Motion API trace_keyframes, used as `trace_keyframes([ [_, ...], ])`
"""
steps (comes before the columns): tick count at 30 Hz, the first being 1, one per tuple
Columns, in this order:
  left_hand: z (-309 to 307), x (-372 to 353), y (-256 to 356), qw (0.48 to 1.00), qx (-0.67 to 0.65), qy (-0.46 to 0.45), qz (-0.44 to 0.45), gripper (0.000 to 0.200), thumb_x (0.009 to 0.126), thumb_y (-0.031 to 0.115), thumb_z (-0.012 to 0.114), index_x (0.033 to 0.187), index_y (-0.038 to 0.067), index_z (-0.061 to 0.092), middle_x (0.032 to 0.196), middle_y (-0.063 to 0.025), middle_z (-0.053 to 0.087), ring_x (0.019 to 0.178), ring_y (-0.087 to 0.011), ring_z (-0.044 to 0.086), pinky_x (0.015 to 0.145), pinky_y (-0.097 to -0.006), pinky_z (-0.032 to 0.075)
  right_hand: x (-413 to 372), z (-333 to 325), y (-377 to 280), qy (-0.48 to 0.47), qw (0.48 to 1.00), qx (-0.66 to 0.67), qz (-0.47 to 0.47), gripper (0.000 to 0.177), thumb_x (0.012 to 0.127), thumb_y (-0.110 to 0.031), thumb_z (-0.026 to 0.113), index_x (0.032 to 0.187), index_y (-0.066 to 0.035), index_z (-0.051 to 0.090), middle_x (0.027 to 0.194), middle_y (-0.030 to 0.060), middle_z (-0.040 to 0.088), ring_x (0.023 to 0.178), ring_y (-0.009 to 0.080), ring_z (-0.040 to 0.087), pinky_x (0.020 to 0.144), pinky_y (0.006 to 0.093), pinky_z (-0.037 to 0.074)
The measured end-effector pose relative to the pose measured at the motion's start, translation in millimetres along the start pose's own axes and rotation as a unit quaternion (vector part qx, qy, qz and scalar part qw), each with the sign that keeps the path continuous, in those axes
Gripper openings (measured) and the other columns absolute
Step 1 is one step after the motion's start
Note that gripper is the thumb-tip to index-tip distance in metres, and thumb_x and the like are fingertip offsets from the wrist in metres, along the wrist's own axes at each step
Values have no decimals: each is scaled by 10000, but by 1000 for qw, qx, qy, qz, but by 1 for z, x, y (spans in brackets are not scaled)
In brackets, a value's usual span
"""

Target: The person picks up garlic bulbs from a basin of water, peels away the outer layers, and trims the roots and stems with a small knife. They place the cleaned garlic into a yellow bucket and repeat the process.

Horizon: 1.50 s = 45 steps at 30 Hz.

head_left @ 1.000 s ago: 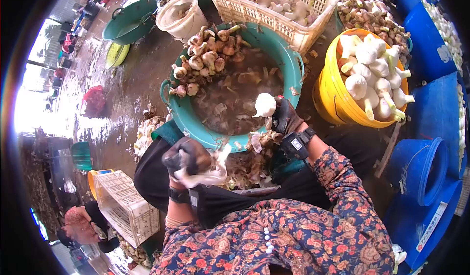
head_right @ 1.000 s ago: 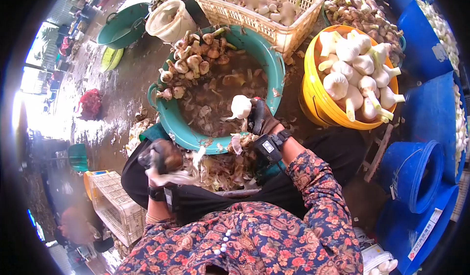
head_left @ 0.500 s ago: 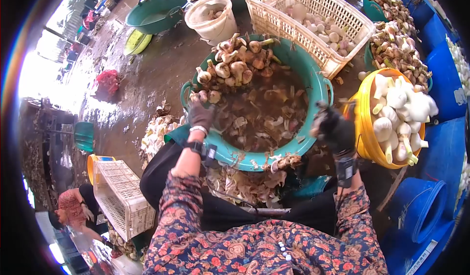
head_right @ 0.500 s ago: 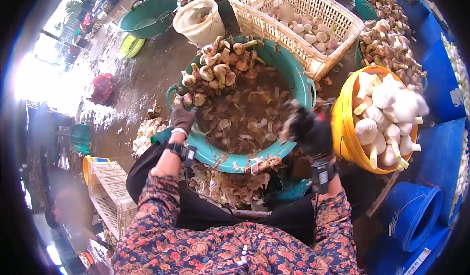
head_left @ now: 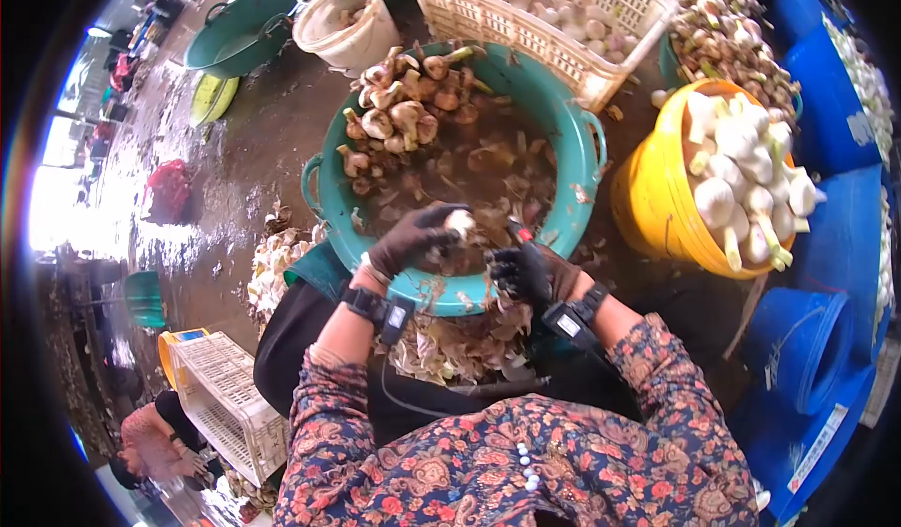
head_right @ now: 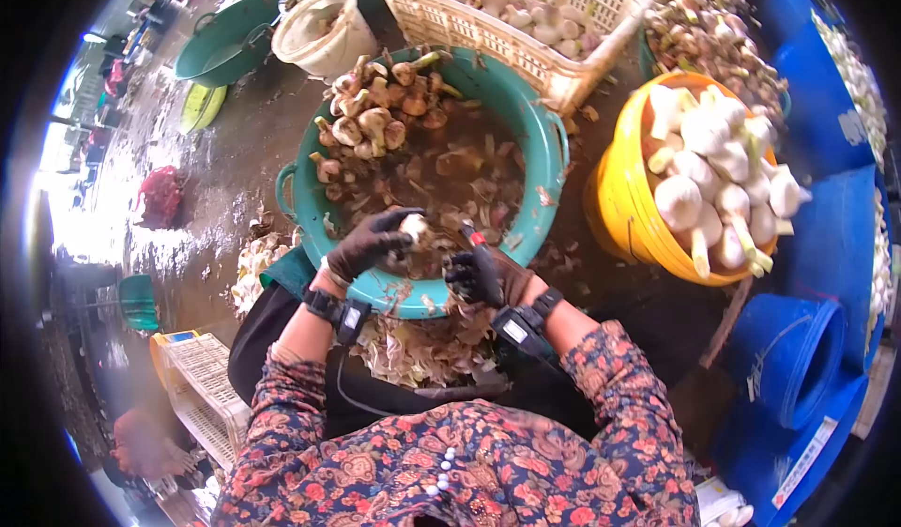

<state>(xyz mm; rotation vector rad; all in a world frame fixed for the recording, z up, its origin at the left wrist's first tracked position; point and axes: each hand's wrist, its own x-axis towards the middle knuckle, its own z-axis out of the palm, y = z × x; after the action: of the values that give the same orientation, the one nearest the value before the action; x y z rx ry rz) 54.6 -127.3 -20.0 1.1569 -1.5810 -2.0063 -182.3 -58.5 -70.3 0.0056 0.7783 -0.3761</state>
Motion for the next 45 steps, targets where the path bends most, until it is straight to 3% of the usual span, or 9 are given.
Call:
trace_keyframes([
  [2,46,0,4,998,-54,-20,-6,472,832,109,631,1268,17,475,1098,-53,573,974,-131,549,853,-266,452,-7,-9,3,-76,937,-252,-229,428,874,-442,534,1079,-67,555,830,30,591,681,169,572,580,299,467],
  [3,65,1,5,999,-52,4,8,459,841,108,627,1263,13,474,1095,-67,575,969,-137,555,852,-270,454,-18,-5,3,3,730,-547,-409,393,867,-373,579,1102,-59,547,839,24,586,699,162,574,596,298,471],
  [4,77,0,5,999,-48,2,9,459,841,108,627,1263,13,474,1095,-67,575,969,-137,555,852,-270,454,-5,-3,3,15,931,-221,-288,372,844,-254,621,1136,-37,545,850,3,578,708,118,569,597,265,465],
  [12,100,-16,20,940,219,226,130,660,756,81,652,1330,-21,344,1212,-166,511,1093,-220,521,949,-315,399,-15,17,-6,72,965,-57,-247,223,843,-288,621,815,-66,611,616,-7,526,495,106,477,462,248,388],
  [19,108,-24,19,930,275,190,154,803,712,33,615,1408,19,216,1363,-206,375,1298,-317,332,1071,-363,250,-13,25,0,236,735,-464,-435,242,830,-200,578,773,29,630,610,67,586,578,143,556,536,326,417],
  [30,113,-21,3,935,-137,263,193,628,850,131,585,1392,36,280,1308,-109,427,1148,-196,467,1011,-299,333,-36,43,-3,29,982,-92,-165,375,908,-444,486,946,-80,567,724,-19,544,570,108,509,505,249,428],
  [37,94,-26,13,915,224,271,197,880,767,169,731,1413,-6,159,1421,-148,282,1285,-228,304,1069,-330,225,-59,52,-12,54,898,-332,-284,361,886,-411,533,1061,-101,591,748,-31,560,617,79,511,522,237,397],
  [41,72,-34,16,987,141,82,5,444,772,110,714,1164,-18,549,1062,-86,622,956,-121,561,866,-269,440,-27,13,-18,-29,750,-562,-346,381,860,-363,586,1019,-17,618,795,-10,598,632,106,508,547,278,418],
  [45,84,-39,11,969,109,222,-21,140,833,110,647,907,-8,661,878,-35,662,817,-89,576,756,-256,470,-43,37,-12,-33,829,-449,-330,278,776,-201,696,946,8,629,809,15,619,706,78,513,637,259,430],
])
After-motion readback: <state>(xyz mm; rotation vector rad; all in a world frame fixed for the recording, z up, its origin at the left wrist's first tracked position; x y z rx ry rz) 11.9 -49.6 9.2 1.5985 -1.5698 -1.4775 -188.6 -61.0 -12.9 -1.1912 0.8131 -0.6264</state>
